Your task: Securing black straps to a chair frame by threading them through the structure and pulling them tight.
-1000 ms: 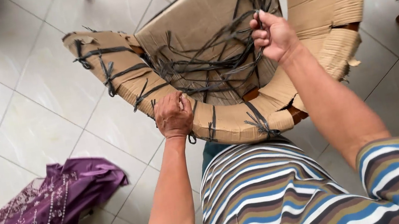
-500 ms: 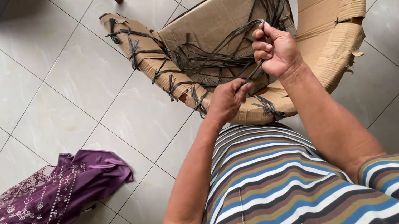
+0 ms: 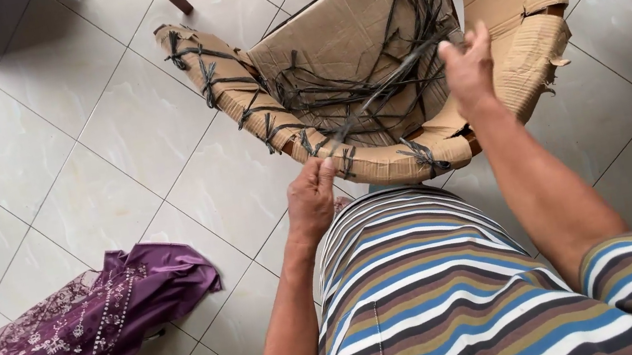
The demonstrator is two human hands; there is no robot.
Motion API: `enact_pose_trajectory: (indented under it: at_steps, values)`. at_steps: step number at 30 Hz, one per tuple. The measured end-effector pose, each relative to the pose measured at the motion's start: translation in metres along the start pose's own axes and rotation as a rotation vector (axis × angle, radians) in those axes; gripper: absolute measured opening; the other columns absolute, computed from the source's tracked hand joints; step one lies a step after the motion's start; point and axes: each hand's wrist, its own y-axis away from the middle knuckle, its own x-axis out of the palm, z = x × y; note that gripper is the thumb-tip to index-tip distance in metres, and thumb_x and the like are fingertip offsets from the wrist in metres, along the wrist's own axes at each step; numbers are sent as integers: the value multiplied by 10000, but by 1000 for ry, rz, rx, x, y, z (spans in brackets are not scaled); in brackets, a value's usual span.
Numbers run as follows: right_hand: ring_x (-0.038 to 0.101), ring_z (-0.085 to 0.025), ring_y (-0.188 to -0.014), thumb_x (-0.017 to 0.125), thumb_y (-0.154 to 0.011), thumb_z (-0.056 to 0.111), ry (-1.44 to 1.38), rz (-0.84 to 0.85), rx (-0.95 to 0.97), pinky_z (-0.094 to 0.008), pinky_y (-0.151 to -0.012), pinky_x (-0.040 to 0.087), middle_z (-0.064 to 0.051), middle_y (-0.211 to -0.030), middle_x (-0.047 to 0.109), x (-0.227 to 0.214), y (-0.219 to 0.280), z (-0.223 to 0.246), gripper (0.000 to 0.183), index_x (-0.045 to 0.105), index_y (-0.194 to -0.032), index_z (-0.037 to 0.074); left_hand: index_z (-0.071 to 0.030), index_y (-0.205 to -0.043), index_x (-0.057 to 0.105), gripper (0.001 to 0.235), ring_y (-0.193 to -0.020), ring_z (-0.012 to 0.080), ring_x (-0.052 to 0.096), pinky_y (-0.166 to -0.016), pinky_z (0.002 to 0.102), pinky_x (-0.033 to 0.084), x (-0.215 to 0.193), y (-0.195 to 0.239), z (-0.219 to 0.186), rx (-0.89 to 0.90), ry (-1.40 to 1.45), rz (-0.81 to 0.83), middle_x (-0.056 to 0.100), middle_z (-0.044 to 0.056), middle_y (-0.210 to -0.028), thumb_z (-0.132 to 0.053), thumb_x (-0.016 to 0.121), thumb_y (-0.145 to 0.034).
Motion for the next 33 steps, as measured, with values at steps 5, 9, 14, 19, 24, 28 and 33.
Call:
enact_pose_trajectory:
  at_steps: [5, 9, 14, 19, 24, 28, 33]
  values:
    - [480, -424, -1354, 549, -1086, 265, 199, 746, -495, -554, -1140, 402, -234, -1374, 528, 17, 135, 122, 441, 504, -1483, 79, -217, -975, 711, 304, -861, 403, 701, -781, 499, 537, 10, 4, -15, 23, -83, 147, 697, 151, -773, -457, 543, -1058]
    - [641, -89, -705, 568, -1062, 234, 171, 1086, -349, -274, -670, 538, -16, -633, 683, 24, 161, 130, 220, 764, -1018, 145, -193, -979, 733, 329, -798, 249, 703, -808, 431, 551, -10, 10, -38, -6, 80, 118, 724, 124, -782, -463, 563, -1057]
    - [554, -109, -701, 641, -1009, 147, 234, 1034, -333, -312, -650, 474, -38, -684, 660, -1, 156, 122, 147, 765, -937, 114, -133, -911, 724, 295, -719, 109, 499, -704, 292, 465, -34, 11, 15, 23, 219, 111, 549, -17, -661, -352, 607, -1070]
    - [495, -144, -621, 622, -991, 58, 402, 1125, -115, -307, -598, 387, -25, -640, 611, -25, 143, 132, 195, 783, -882, 50, -111, -896, 726, 297, -668, 97, 478, -663, 267, 443, -39, 36, 26, -50, 278, 126, 524, -21, -611, -333, 622, -1063]
    - [557, -167, -777, 657, -995, 77, 403, 1071, -61, -325, -753, 439, -42, -774, 666, -25, 125, 154, 131, 756, -923, 29, -82, -999, 735, 196, -622, 103, 535, -609, 250, 478, -22, 48, 34, -119, 393, 71, 623, 36, -641, -269, 684, -1024]
    - [623, -322, -801, 661, -1051, 114, 531, 903, -113, -435, -835, 463, -176, -841, 712, -36, 69, 164, 158, 761, -999, 3, -42, -984, 714, 170, -638, 135, 550, -624, 257, 501, -24, 64, 22, -208, 414, -84, 615, 79, -647, -189, 642, -1029]
    - [365, -106, -528, 606, -1161, 298, 841, 576, -72, -276, -399, 287, -16, -753, 540, -28, -16, 151, 210, 710, -1093, 128, -64, -1001, 698, 210, -641, 117, 491, -627, 263, 441, 6, 71, 67, -569, 405, -268, 597, 24, -705, -236, 579, -1026]
